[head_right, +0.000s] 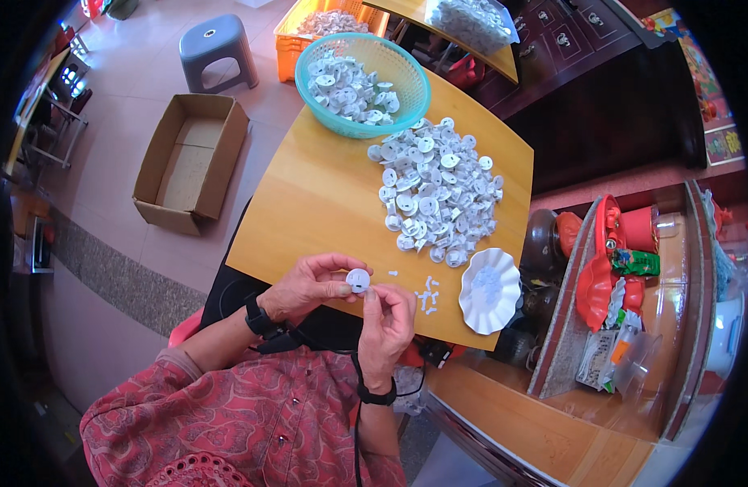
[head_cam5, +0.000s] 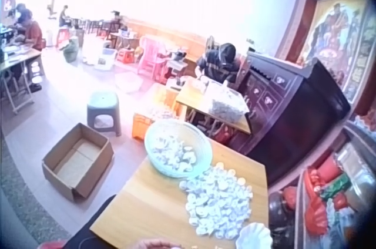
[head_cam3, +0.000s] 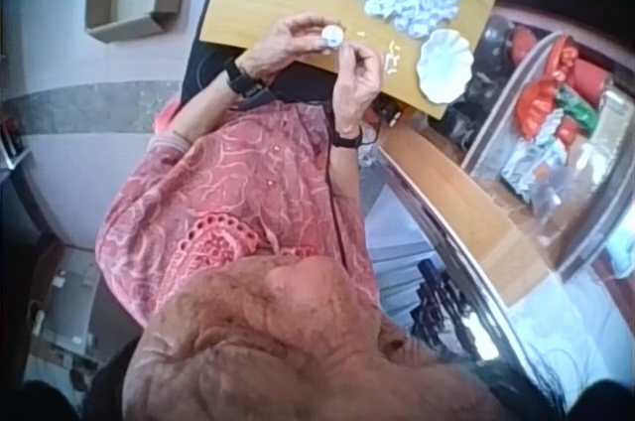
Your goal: The person is sorting and checking small white plastic components, possibly shoe eyelets or similar parts, on a work table.
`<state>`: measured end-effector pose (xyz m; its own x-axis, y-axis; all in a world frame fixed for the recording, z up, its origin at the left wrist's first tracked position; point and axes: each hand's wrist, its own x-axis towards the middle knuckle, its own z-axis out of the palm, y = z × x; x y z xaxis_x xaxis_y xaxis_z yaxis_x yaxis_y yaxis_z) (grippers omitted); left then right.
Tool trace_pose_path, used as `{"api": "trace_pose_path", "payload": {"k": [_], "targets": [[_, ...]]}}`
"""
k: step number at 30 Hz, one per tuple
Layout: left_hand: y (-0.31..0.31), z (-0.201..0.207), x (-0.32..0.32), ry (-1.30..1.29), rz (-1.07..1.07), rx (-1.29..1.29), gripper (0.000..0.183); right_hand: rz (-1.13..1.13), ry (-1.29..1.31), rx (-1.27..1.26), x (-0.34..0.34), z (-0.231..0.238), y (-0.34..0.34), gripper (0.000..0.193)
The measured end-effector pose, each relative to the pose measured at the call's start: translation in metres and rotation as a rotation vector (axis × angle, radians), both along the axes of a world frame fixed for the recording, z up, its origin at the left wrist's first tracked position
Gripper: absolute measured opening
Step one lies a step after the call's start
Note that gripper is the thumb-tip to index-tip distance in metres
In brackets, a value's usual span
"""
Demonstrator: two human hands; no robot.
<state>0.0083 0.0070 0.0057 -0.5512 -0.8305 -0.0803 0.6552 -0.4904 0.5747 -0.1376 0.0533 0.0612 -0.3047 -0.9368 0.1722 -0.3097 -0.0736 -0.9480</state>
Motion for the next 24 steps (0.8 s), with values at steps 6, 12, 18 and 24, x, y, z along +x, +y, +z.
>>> {"api": "trace_pose_path", "payload": {"k": [6, 12, 18, 24], "targets": [[-0.0012, -0.0056, 0.0001, 0.045, 0.004, 0.002, 0.041, -0.034, 0.22, -0.026, 0.0014, 0.003, 0.0007, 0.007], [0.0001, -0.0023, -0.0014, -0.033, 0.009, -0.02, 0.043, -0.04, 0.265, -0.024, 0.001, 0.0047, -0.0001, 0.008], [0.0006, -0.0042, -0.0011, -0.032, 0.016, -0.054, 0.042, -0.023, 0.251, -0.023, 0.0052, 0.0025, -0.0014, 0.008], [-0.0001, -0.004, -0.0002, -0.084, -0.002, -0.088, 0.04, -0.022, 0.265, -0.031, 0.0044, 0.0004, -0.0008, 0.008]]}}
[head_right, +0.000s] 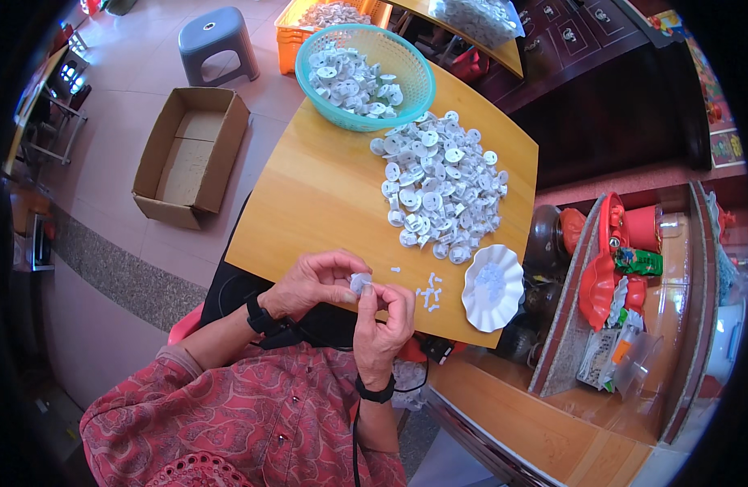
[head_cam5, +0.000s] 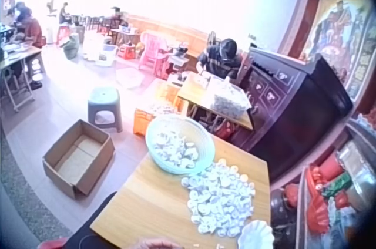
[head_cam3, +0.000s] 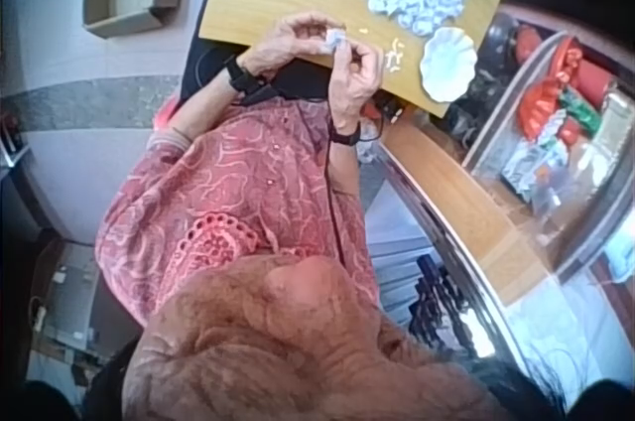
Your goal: The person is sorting and checking small white plastic components, possibly shoe eyelets or similar parts, on a work table.
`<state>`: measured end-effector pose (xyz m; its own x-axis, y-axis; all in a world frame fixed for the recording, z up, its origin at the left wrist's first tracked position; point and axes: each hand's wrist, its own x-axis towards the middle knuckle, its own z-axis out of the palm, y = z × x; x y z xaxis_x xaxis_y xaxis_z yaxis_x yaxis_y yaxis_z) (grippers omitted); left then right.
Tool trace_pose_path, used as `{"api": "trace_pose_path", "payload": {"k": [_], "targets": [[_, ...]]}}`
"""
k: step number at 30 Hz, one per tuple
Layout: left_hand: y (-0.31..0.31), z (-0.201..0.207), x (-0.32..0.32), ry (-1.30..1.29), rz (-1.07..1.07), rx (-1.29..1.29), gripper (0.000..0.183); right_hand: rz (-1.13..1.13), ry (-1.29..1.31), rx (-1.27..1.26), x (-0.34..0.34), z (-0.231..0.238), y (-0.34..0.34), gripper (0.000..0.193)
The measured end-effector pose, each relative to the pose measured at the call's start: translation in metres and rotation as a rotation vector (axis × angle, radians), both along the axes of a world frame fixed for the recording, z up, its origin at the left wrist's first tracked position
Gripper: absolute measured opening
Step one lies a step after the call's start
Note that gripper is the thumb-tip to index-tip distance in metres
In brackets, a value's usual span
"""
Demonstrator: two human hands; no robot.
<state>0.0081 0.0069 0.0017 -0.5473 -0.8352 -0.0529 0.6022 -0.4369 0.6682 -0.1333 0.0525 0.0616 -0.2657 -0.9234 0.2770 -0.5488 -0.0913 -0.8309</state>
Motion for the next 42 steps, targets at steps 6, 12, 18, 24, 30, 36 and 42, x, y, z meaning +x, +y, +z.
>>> {"api": "trace_pose_path", "payload": {"k": [6, 12, 18, 24, 30, 36, 42], "targets": [[-0.0003, -0.0011, -0.0002, -0.024, 0.01, -0.053, 0.038, 0.003, 0.019, 0.0, 0.0, -0.0003, 0.0017, 0.009], [-0.0005, 0.0013, -0.0009, -0.04, 0.044, -0.097, 0.037, 0.011, 0.044, 0.0, 0.0002, 0.0028, 0.0029, 0.008], [0.0001, 0.0019, -0.0021, -0.072, 0.059, -0.149, 0.037, 0.011, 0.069, 0.006, 0.0, 0.0044, 0.003, 0.007], [0.0006, 0.0014, -0.0024, -0.105, 0.069, -0.209, 0.035, 0.023, 0.038, 0.027, 0.0004, 0.0051, 0.0043, 0.008], [0.0003, 0.0002, -0.0019, -0.105, 0.064, -0.223, 0.035, 0.044, -0.049, 0.067, -0.0018, 0.0019, 0.005, 0.008], [0.0006, 0.007, -0.0012, -0.104, 0.069, -0.257, 0.035, 0.044, -0.148, 0.11, -0.0059, -0.0002, 0.0069, 0.008], [-0.0004, 0.0034, -0.0017, -0.076, 0.057, -0.234, 0.033, 0.063, -0.264, 0.155, -0.0046, 0.0025, 0.0063, 0.007]]}}
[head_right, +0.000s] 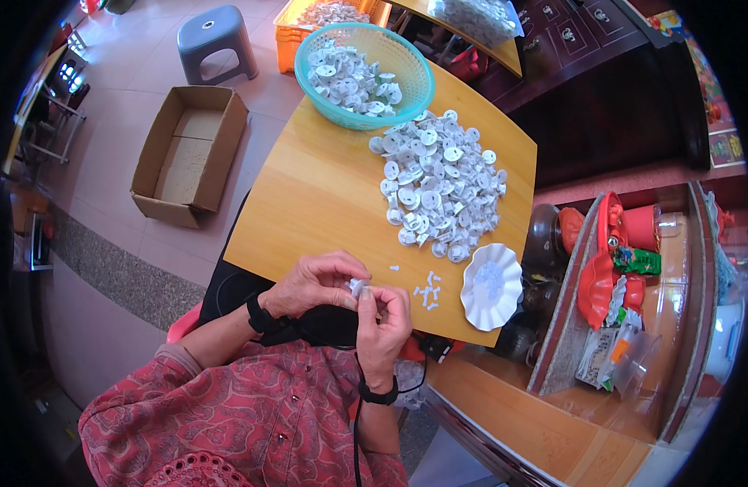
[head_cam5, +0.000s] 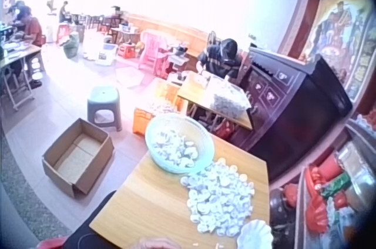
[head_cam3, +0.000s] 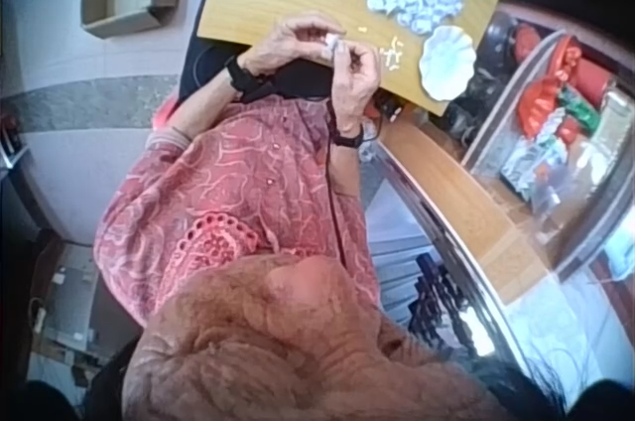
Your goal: The person is sorting and checking small white plastic components, possibly shoe eyelets or similar parts, on a work table.
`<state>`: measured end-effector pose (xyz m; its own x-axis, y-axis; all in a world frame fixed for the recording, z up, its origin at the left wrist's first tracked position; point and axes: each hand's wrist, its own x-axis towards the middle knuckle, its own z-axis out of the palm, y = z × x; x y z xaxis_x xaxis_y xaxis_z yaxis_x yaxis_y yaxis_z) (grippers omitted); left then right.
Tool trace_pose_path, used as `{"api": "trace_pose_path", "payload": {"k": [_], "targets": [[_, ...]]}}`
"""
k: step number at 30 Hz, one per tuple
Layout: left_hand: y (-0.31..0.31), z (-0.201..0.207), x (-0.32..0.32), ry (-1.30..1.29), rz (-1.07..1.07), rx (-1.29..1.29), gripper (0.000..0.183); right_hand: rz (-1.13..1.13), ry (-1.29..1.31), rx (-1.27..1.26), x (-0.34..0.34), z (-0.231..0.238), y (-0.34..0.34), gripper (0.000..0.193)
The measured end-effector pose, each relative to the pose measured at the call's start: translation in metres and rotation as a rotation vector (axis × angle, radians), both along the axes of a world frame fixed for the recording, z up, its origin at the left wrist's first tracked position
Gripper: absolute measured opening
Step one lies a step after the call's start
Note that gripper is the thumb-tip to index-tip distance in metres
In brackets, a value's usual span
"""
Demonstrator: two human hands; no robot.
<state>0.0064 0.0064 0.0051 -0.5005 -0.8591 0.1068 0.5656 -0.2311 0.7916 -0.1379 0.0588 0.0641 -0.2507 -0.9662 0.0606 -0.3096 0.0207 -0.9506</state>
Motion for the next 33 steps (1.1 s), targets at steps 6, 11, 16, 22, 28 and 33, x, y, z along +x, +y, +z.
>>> {"api": "trace_pose_path", "payload": {"k": [6, 11, 16, 22, 28, 33], "targets": [[-0.002, 0.002, 0.002, -0.006, 0.009, 0.04, 0.037, -0.017, -0.193, 0.07, -0.003, -0.003, 0.001, 0.006], [-0.001, -0.001, 0.002, -0.013, 0.012, 0.04, 0.037, -0.004, -0.078, 0.028, -0.005, -0.008, -0.001, 0.006], [-0.001, -0.001, 0.003, -0.063, 0.005, -0.002, 0.037, -0.002, 0.09, -0.022, -0.006, -0.01, -0.002, 0.01], [-0.001, 0.001, 0.001, -0.034, -0.006, 0.03, 0.036, 0.032, 0.088, -0.024, -0.003, -0.008, -0.002, 0.007], [-0.002, 0.0, 0.003, -0.033, -0.003, 0.035, 0.036, -0.013, -0.324, 0.112, -0.005, -0.004, -0.002, 0.009], [-0.003, 0.003, 0.005, -0.12, 0.005, -0.026, 0.037, -0.031, -0.301, 0.132, -0.003, -0.006, -0.002, 0.011]]}}
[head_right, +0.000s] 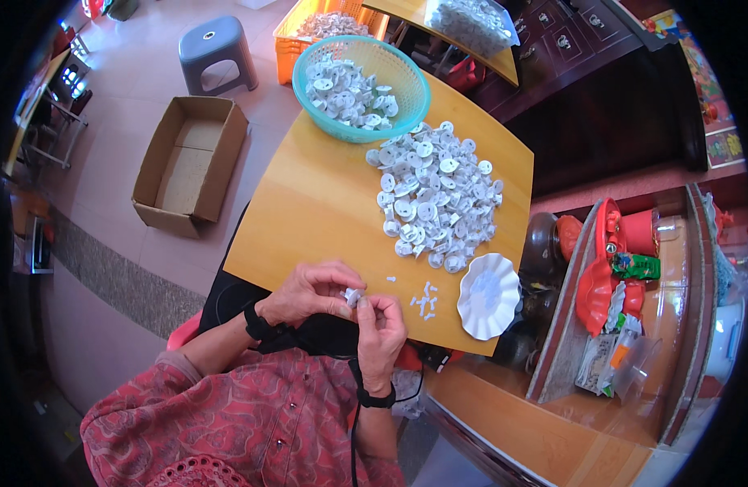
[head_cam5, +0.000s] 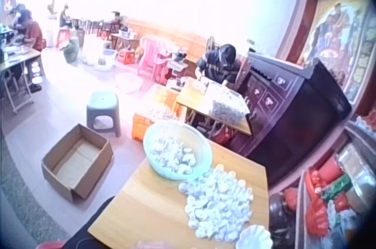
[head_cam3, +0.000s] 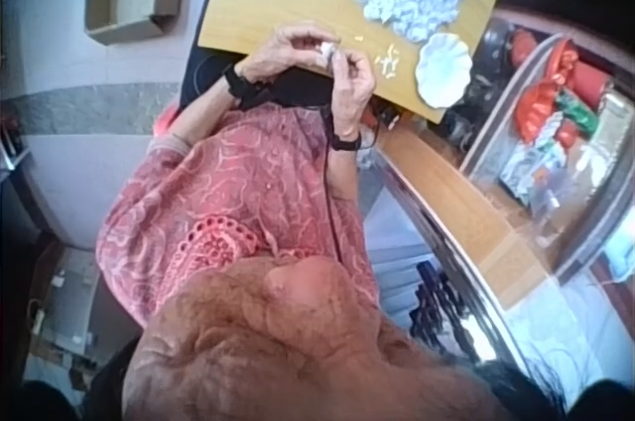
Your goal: The person is sorting and checking small white plastic components, possibly shoe eyelets or similar parts, on a work table.
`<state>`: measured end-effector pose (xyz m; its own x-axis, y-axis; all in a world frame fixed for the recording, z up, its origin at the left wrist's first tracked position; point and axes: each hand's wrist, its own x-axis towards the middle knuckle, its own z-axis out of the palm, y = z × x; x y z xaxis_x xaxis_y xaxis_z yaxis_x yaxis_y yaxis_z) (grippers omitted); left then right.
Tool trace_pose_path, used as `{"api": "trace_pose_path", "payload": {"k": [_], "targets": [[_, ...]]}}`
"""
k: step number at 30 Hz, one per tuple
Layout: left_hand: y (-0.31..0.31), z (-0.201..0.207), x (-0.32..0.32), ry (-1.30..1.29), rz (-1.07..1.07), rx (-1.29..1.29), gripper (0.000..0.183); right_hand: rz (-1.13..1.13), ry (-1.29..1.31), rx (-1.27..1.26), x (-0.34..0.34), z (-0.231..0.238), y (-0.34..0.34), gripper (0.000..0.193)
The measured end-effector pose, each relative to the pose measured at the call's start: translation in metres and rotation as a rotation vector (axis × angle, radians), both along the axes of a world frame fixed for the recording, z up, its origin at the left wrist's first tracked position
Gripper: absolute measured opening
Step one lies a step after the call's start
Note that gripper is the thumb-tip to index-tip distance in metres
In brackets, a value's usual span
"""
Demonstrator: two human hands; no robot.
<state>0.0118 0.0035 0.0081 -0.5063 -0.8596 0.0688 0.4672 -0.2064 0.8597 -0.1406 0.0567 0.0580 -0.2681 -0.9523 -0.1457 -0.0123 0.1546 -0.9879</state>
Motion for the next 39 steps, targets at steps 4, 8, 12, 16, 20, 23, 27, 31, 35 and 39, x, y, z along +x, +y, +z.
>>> {"api": "trace_pose_path", "payload": {"k": [4, 8, 12, 16, 20, 23, 27, 31, 35, 39], "targets": [[-0.006, -0.003, 0.002, 0.013, 0.035, 0.071, 0.038, -0.014, 0.093, 0.015, -0.004, -0.001, -0.001, 0.011], [-0.042, 0.018, 0.016, -0.108, 0.205, 0.248, 0.042, -0.02, 0.102, 0.029, -0.013, -0.013, 0.004, 0.011], [-0.108, 0.046, 0.032, -0.333, 0.363, 0.059, 0.044, 0.017, 0.233, -0.013, -0.022, -0.033, 0.011, 0.01], [-0.153, 0.074, 0.032, -0.252, 0.594, -0.075, 0.05, 0.05, 0.455, -0.082, -0.018, -0.024, 0.012, 0.008], [-0.149, 0.055, 0.011, -0.475, 0.796, -0.202, 0.046, 0.001, 0.641, -0.137, -0.022, -0.029, 0.008, 0.007], [-0.121, 0.032, -0.012, -0.657, 0.64, -0.423, 0.024, 0.003, 0.83, -0.165, -0.029, -0.039, 0.004, 0.008], [-0.103, 0.009, -0.037, -0.828, 0.434, -0.649, 0.018, -0.006, 0.864, -0.148, -0.035, -0.042, 0.002, 0.01], [-0.103, 0.003, -0.054, -0.857, 0.335, -0.811, 0.024, -0.038, 0.997, -0.21, -0.039, -0.044, -0.001, 0.013], [-0.104, -0.002, -0.058, -1.022, 0.301, -0.805, 0.021, 0.004, 1.176, -0.224, -0.039, -0.042, -0.008, 0.025], [-0.099, 0.001, -0.048, -1.028, 0.265, -0.808, 0.017, 0.042, 1.25, -0.217, -0.037, -0.045, -0.008, 0.029]]}}
